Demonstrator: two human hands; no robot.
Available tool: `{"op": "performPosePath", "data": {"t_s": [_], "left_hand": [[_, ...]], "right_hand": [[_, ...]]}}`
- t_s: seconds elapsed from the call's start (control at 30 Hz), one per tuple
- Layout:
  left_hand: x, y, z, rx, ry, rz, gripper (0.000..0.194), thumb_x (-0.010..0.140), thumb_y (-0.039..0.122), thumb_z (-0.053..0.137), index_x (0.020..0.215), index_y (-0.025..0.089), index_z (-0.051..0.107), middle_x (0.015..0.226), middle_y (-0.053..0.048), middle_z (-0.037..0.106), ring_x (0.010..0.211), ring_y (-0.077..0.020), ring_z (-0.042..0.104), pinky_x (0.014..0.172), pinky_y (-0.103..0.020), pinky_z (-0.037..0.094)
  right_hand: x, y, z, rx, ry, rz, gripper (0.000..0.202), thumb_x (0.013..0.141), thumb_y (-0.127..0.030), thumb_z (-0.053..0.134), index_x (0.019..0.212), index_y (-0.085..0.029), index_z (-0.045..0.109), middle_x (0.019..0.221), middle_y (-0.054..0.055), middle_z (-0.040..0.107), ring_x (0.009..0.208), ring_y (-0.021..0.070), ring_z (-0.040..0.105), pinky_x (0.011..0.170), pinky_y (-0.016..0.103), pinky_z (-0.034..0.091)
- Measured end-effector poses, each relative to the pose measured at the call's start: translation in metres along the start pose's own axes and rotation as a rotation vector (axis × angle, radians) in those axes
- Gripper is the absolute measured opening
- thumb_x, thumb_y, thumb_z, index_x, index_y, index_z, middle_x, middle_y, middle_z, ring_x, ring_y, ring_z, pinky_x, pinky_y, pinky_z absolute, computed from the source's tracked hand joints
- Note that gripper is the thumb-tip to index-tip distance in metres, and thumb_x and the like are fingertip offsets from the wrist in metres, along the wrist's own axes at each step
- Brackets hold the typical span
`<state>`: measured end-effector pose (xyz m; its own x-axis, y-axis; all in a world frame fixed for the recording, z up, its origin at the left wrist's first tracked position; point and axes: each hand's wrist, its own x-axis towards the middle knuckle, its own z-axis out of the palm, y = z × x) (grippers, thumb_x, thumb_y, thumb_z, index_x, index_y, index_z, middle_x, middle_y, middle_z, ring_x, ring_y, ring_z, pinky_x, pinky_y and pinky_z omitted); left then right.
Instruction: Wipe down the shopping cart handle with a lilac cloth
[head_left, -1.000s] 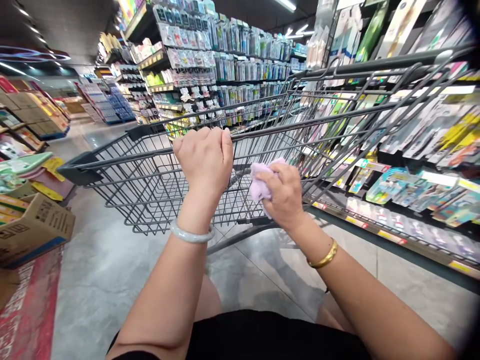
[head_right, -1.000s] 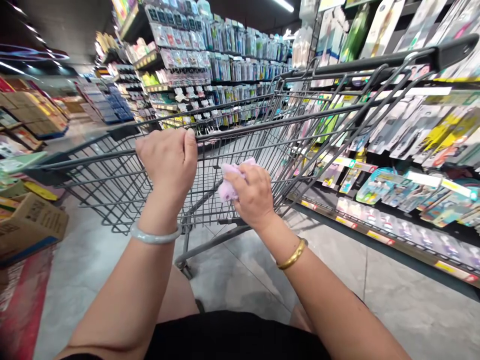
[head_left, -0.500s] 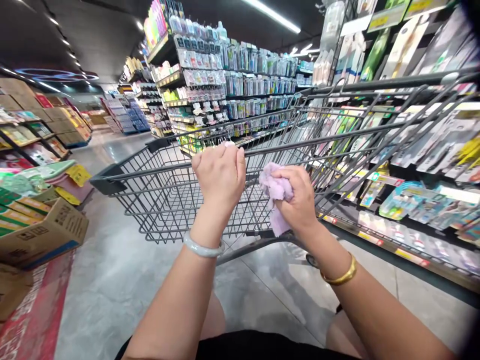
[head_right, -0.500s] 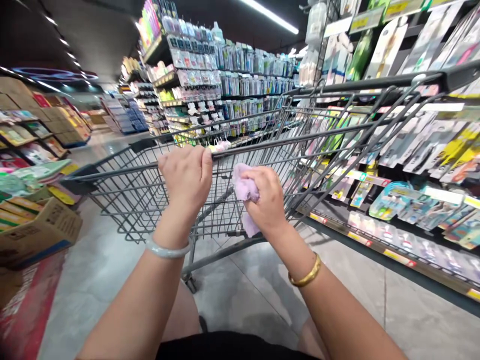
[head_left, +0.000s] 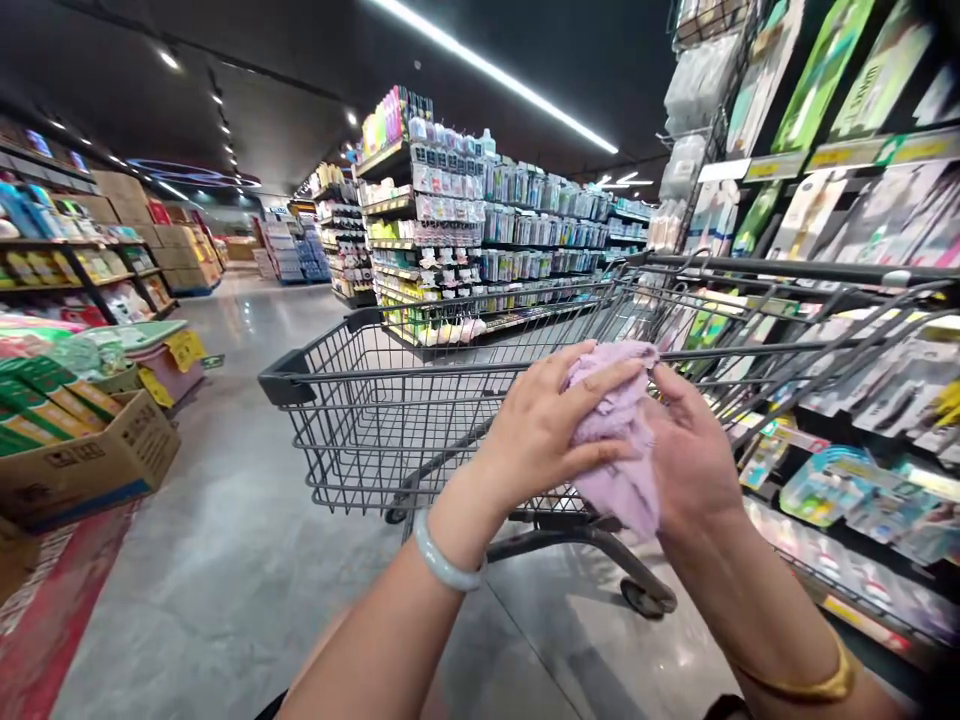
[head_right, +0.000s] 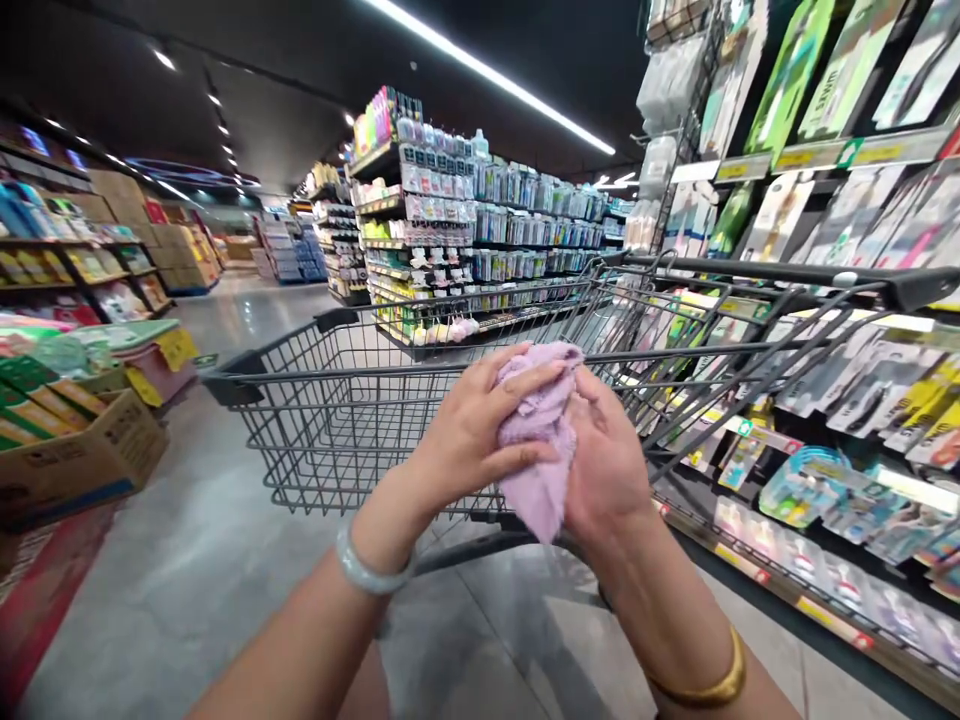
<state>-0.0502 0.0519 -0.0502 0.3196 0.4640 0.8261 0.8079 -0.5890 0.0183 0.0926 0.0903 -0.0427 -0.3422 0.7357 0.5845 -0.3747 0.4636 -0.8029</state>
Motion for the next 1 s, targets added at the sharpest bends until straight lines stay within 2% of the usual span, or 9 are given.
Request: {"op": "performPosePath", "data": {"t_s": [0.1,0.27,0.37,0.43,0.6,0.73,0.8,0.9,1.0], "left_hand": [[-0.002,-0.01,-0.001,0.047,0.129,-0.039,0.045,0.099,0.041,0.059,0.143,0.033,0.055,0.144,-0.01,0.055,0.134,-0.0234,0.054,0.111,-0.042,0.049],[-0.007,-0.027,-0.028,0.262,0.388,-0.159,0.037,0.095,0.022,0.064,0.13,0.034,0.065,0.131,-0.008,0.058,0.119,-0.0218,0.058,0.102,-0.038,0.052],[-0.009,-0.037,-0.048,0.371,0.492,-0.299,0.038,0.091,0.02,0.067,0.127,0.032,0.066,0.132,-0.009,0.056,0.119,-0.0245,0.056,0.104,-0.043,0.05],[-0.01,-0.038,-0.05,0.411,0.455,-0.359,0.037,0.09,0.021,0.066,0.125,0.032,0.067,0.13,-0.009,0.057,0.115,-0.0255,0.057,0.101,-0.045,0.05],[-0.011,-0.017,-0.004,0.398,0.22,-0.192,0.036,0.093,0.048,0.064,0.125,0.031,0.068,0.132,-0.011,0.058,0.113,-0.0281,0.055,0.097,-0.047,0.049],[-0.016,-0.009,0.021,0.377,0.178,-0.183,0.032,0.099,0.035,0.055,0.129,0.033,0.066,0.131,-0.011,0.059,0.105,-0.0248,0.056,0.091,-0.042,0.051],[-0.019,-0.019,0.007,0.382,0.222,-0.224,0.03,0.099,0.028,0.054,0.126,0.033,0.067,0.13,-0.011,0.06,0.108,-0.0252,0.057,0.092,-0.043,0.051],[-0.023,-0.042,-0.036,0.486,0.471,-0.394,0.028,0.095,0.023,0.059,0.12,0.031,0.068,0.132,-0.013,0.059,0.119,-0.0285,0.055,0.099,-0.047,0.051],[-0.025,-0.057,-0.065,0.56,0.575,-0.571,0.028,0.095,0.023,0.059,0.122,0.029,0.067,0.128,-0.012,0.063,0.118,-0.0281,0.058,0.101,-0.048,0.05]], "right_hand": [[0.005,-0.006,-0.009,-0.197,-0.081,0.005,0.051,0.1,-0.056,0.036,0.12,-0.024,0.07,0.105,0.008,0.075,0.096,0.0274,0.07,0.079,0.046,0.059],[0.034,-0.005,-0.023,-1.061,0.159,-0.534,0.038,0.102,-0.045,0.045,0.107,-0.022,0.075,0.112,0.01,0.073,0.112,0.0294,0.062,0.102,0.048,0.041],[0.052,0.01,-0.019,-1.33,0.126,-0.508,0.044,0.104,-0.042,0.037,0.095,-0.021,0.075,0.103,0.011,0.074,0.103,0.0283,0.06,0.093,0.046,0.034],[0.057,0.024,-0.014,-1.474,0.123,-0.463,0.047,0.105,-0.043,0.035,0.084,-0.02,0.071,0.09,0.01,0.073,0.09,0.026,0.058,0.085,0.043,0.03],[0.058,0.041,-0.013,-1.582,0.179,-0.517,0.045,0.103,-0.04,0.035,0.074,-0.019,0.062,0.077,0.008,0.065,0.079,0.0228,0.049,0.077,0.04,0.022],[0.057,0.038,-0.017,-1.57,0.151,-0.511,0.041,0.102,-0.038,0.036,0.081,-0.019,0.066,0.079,0.01,0.065,0.082,0.0243,0.049,0.076,0.04,0.021],[0.056,0.036,-0.016,-1.576,0.151,-0.496,0.047,0.104,-0.041,0.031,0.083,-0.019,0.067,0.081,0.01,0.066,0.082,0.0241,0.048,0.076,0.039,0.02],[0.056,0.035,-0.014,-1.581,0.148,-0.492,0.055,0.107,-0.045,0.025,0.082,-0.018,0.067,0.082,0.009,0.067,0.08,0.0229,0.048,0.075,0.039,0.02],[0.056,0.036,-0.012,-1.564,0.166,-0.495,0.057,0.107,-0.046,0.026,0.079,-0.018,0.067,0.081,0.009,0.067,0.08,0.0225,0.049,0.074,0.039,0.02]]}}
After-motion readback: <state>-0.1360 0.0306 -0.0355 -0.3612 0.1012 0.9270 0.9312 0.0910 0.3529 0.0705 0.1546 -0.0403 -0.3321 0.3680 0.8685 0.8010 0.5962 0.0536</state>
